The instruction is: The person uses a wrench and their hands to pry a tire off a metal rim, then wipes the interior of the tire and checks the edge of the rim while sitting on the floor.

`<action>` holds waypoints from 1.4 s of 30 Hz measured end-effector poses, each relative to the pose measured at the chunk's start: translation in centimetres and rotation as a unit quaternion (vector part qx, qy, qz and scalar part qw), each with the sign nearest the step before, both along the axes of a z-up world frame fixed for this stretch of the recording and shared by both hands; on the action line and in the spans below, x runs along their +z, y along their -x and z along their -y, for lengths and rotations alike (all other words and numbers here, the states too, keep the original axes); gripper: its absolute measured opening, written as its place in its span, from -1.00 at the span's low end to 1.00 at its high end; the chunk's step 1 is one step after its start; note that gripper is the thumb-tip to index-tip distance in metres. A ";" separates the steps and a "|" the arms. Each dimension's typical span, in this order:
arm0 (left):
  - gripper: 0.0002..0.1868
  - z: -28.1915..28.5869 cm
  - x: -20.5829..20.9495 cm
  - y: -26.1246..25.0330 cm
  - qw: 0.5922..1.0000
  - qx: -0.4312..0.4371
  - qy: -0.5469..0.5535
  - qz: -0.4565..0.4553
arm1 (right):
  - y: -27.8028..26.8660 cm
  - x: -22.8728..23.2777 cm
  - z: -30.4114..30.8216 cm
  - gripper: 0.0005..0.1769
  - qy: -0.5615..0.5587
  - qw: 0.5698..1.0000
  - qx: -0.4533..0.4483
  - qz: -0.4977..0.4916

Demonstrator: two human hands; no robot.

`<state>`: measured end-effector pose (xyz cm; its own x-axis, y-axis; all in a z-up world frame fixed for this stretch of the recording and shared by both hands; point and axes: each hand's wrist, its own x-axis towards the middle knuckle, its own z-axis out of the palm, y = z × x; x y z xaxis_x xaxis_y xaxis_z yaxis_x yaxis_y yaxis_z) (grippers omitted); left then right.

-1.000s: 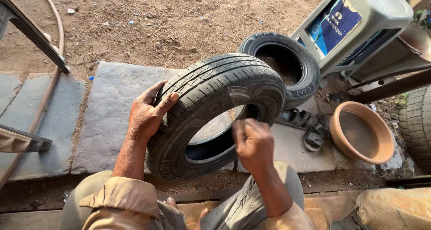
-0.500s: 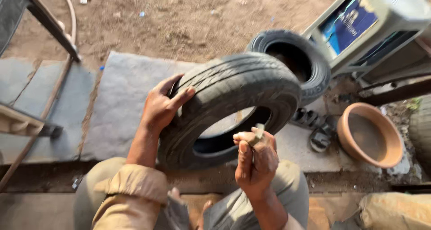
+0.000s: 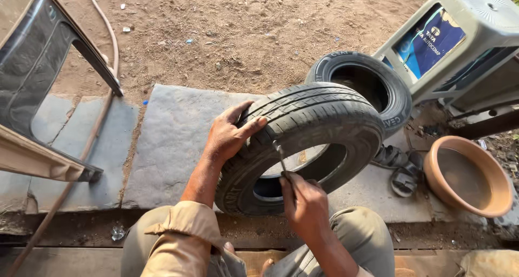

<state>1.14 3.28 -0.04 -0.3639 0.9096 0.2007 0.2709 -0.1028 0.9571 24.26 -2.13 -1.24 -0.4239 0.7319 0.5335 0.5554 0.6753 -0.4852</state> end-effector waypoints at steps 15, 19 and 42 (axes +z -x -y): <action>-0.23 1.1 0.1 0.1 0.997 0.044 0.051 -0.025 | 0.5 1.1 1.1 -0.92 -0.093 0.989 0.108 -0.048; -0.21 0.7 0.1 0.1 0.998 0.031 0.052 0.015 | 1.3 1.2 1.3 -0.95 -0.047 0.997 0.059 0.000; -0.21 1.7 -1.4 3.4 0.981 -0.051 0.182 0.043 | -0.3 0.7 3.0 -0.76 -0.060 0.991 0.099 -0.068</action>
<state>-2.29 1.56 -1.42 -0.2694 0.9477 -0.1711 0.1935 0.2273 0.9544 24.58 -5.18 -0.53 -0.4716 0.5691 0.6736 0.3406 0.8222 -0.4561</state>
